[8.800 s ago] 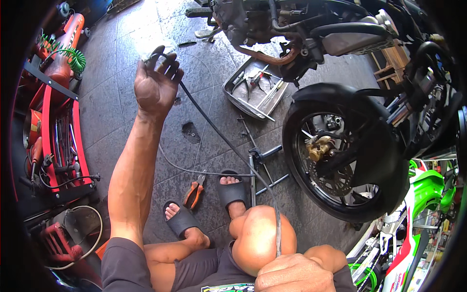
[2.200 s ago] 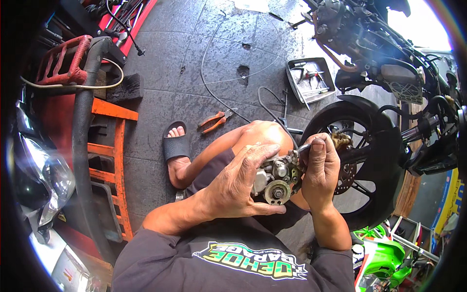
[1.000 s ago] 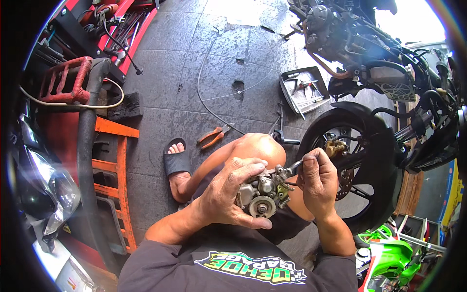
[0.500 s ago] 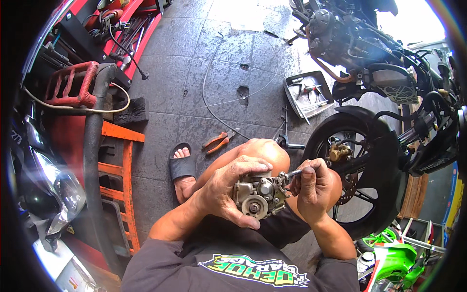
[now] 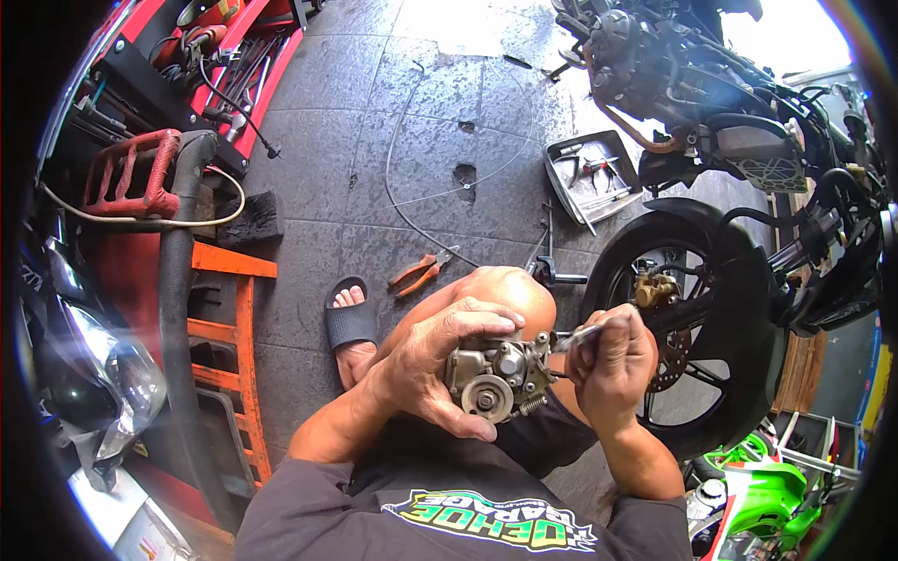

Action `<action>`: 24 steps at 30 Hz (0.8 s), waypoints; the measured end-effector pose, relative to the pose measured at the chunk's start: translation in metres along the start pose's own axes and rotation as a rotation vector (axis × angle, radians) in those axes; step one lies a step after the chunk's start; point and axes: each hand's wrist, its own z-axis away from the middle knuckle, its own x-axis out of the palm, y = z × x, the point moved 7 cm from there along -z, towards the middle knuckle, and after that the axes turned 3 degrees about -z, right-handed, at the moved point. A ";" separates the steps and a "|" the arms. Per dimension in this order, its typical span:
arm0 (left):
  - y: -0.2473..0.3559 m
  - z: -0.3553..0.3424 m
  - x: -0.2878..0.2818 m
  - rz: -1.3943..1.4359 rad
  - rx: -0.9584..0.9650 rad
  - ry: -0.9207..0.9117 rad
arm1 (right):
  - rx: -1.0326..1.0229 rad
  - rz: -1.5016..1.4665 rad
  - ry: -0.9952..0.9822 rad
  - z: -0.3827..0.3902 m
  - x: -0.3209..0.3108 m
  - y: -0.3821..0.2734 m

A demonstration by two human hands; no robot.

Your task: Replacing a motorcycle throttle cable and inspecting or cleaning the carburetor.

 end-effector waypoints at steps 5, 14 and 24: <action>-0.001 0.002 0.002 0.020 -0.010 0.010 | 0.079 0.075 -0.024 0.005 0.006 0.003; 0.007 0.003 0.001 0.044 -0.018 0.018 | 0.113 0.194 -0.050 0.014 0.012 0.015; 0.017 -0.007 0.004 -0.307 -0.148 -0.089 | -0.131 0.482 -0.309 0.006 0.015 -0.010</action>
